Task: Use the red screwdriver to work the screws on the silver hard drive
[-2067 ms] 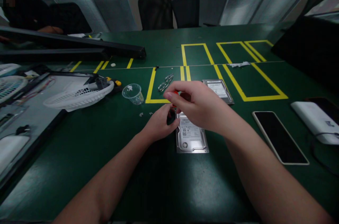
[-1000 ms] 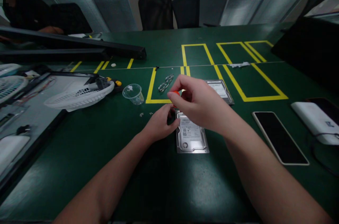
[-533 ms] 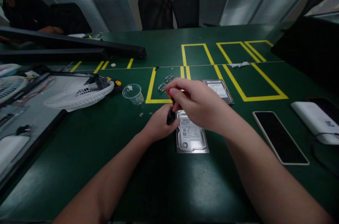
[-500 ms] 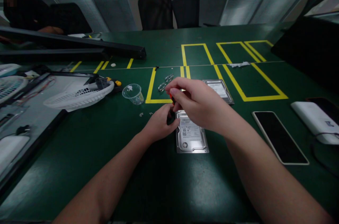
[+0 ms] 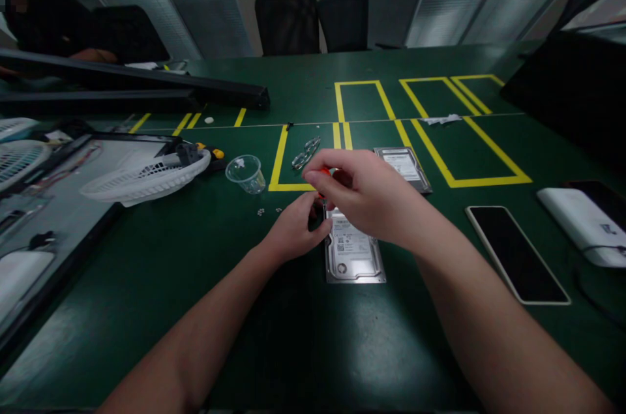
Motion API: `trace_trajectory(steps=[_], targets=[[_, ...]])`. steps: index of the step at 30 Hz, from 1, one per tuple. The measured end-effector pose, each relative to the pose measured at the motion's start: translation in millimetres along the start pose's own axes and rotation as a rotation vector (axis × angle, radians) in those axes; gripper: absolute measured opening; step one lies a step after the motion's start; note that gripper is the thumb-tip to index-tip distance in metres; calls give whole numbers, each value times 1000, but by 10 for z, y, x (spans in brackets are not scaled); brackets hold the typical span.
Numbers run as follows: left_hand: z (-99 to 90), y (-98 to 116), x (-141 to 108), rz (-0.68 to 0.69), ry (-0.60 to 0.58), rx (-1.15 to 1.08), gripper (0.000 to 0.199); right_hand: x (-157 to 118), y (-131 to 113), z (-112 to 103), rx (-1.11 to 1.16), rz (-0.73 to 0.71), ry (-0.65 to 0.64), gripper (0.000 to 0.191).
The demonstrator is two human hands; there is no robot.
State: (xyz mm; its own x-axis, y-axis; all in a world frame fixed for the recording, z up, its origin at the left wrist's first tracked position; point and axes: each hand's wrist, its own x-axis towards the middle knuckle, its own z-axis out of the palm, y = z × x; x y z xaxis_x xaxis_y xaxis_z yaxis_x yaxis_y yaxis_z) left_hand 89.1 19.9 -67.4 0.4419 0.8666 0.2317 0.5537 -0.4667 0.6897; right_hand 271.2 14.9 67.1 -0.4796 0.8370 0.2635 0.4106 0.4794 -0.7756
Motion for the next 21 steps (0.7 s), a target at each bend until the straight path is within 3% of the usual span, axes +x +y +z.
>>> trace_trajectory(steps=[4, 11, 16, 21], targets=[[2, 10, 3, -7, 20, 7, 23, 9, -2, 9, 32, 49, 16, 27], [-6, 19, -8, -26, -8, -13, 28, -2, -9, 3, -80, 76, 105, 18], [-13, 12, -3, -24, -20, -9, 31, -7, 15, 3, -24, 4, 89, 8], [-8, 10, 6, 6, -4, -12, 30, 10, 9, -4, -8, -5, 18, 24]])
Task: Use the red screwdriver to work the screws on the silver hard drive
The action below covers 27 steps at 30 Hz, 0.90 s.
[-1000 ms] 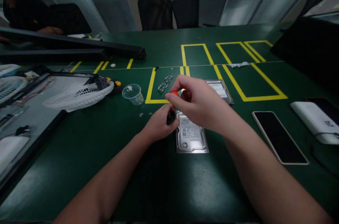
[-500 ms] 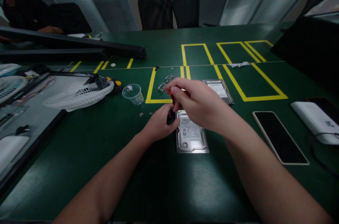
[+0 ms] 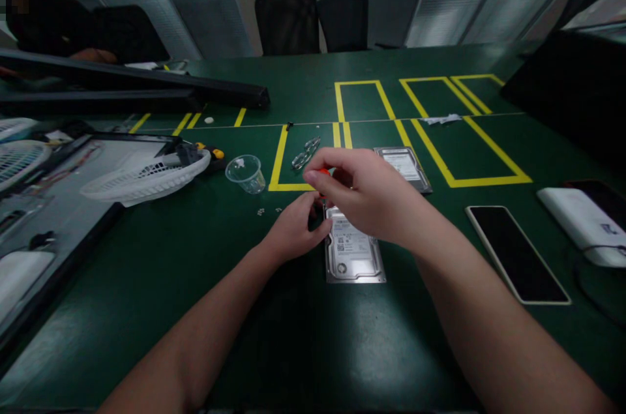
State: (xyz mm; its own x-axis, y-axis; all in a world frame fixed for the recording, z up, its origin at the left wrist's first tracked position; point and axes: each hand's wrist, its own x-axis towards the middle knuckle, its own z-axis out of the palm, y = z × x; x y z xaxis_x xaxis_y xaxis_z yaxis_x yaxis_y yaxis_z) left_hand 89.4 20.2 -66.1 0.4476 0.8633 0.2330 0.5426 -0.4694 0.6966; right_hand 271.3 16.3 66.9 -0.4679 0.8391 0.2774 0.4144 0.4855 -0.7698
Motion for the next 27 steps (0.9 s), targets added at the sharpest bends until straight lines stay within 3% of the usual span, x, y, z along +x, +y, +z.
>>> trace_trajectory(steps=[5, 15, 27], targets=[[3, 16, 1, -24, 12, 6, 23, 9, -1, 14, 10, 39, 34, 20], [-3, 3, -15, -21, -10, 4, 30, -23, 3, 17, -47, 37, 81, 8], [0, 28, -7, -35, 14, 27, 26, 19, 2, 13, -7, 73, 41, 21]])
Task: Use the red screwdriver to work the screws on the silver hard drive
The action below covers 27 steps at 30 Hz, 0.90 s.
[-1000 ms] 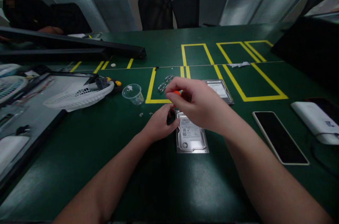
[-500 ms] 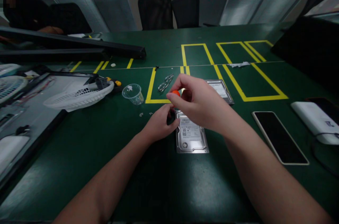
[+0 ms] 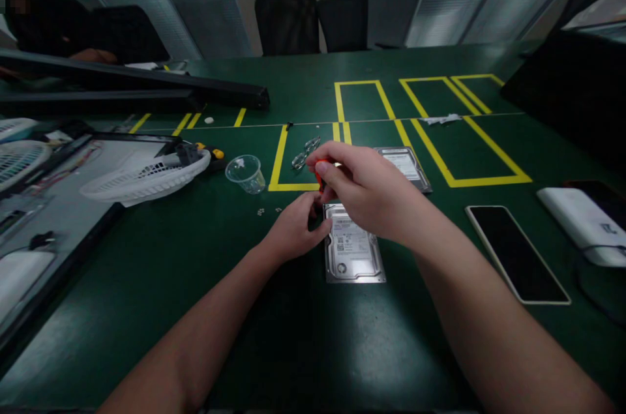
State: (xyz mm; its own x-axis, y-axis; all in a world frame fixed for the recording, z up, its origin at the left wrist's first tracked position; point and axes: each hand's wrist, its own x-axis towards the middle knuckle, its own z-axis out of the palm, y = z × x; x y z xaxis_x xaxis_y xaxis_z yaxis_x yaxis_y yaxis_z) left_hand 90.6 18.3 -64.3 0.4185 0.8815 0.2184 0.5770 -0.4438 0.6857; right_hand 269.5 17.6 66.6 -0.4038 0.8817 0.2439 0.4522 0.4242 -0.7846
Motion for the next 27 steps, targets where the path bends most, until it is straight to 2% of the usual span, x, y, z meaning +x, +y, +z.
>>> trace_trajectory(steps=[7, 11, 15, 22, 27], targets=[[1, -37, 10, 10, -41, -16, 24, -49, -32, -9, -56, 29, 11, 14], [6, -50, 8, 24, -41, -22, 25, -52, -9, -11, -24, -19, -6, 5], [4, -34, -1, 14, -15, -17, 30, -37, 5, -7, 22, -72, -38, 12], [20, -37, -3, 3, 11, 4, 25, -12, 20, 25, 68, -3, -25, 29], [19, -24, 0, 1, -5, -28, 26, -14, 12, 18, 14, -4, 23, 19]])
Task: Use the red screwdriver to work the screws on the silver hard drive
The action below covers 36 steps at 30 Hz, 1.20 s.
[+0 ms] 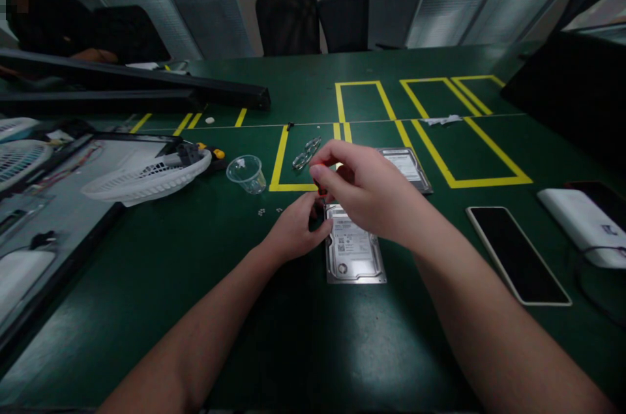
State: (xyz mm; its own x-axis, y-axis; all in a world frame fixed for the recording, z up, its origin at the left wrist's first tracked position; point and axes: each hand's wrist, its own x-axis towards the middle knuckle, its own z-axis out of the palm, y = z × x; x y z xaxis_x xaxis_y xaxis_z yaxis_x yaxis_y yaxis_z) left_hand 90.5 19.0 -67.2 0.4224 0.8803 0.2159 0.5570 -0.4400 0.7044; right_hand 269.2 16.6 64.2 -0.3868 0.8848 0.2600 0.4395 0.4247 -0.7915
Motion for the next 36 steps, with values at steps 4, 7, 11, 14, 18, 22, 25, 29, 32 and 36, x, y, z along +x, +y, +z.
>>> trace_trajectory(steps=[4, 7, 11, 14, 18, 22, 25, 29, 32, 36], targets=[[-6, 8, 4, -2, -17, -5, 28, -14, -5, -1, -40, 19, 26, 18], [-13, 9, 5, 1, -24, 1, 28, -19, 6, 7, -32, -9, 33, 11], [-24, 21, -2, 4, -14, -1, 28, -20, 4, -2, 10, -52, 3, 13], [-29, 35, -3, -1, -13, -1, 30, -17, -16, -20, -3, -63, -31, 19], [-24, 41, 5, 1, -2, -16, 27, -10, -31, -27, -33, -45, -42, 24], [-17, 34, 9, 3, 5, -13, 26, 0, -8, -9, -31, -15, -42, 28], [-15, 26, 7, -1, 3, -3, 28, 7, 11, 2, -11, -8, -41, 31], [-12, 21, 4, 7, 1, 7, 28, 4, 1, -3, -16, -15, -34, 27], [-12, 16, 4, 6, -3, 1, 29, -7, -14, -6, -36, -14, -13, 19], [-18, 12, 4, -6, -22, -3, 29, -20, 0, 6, -51, 28, 11, 16]])
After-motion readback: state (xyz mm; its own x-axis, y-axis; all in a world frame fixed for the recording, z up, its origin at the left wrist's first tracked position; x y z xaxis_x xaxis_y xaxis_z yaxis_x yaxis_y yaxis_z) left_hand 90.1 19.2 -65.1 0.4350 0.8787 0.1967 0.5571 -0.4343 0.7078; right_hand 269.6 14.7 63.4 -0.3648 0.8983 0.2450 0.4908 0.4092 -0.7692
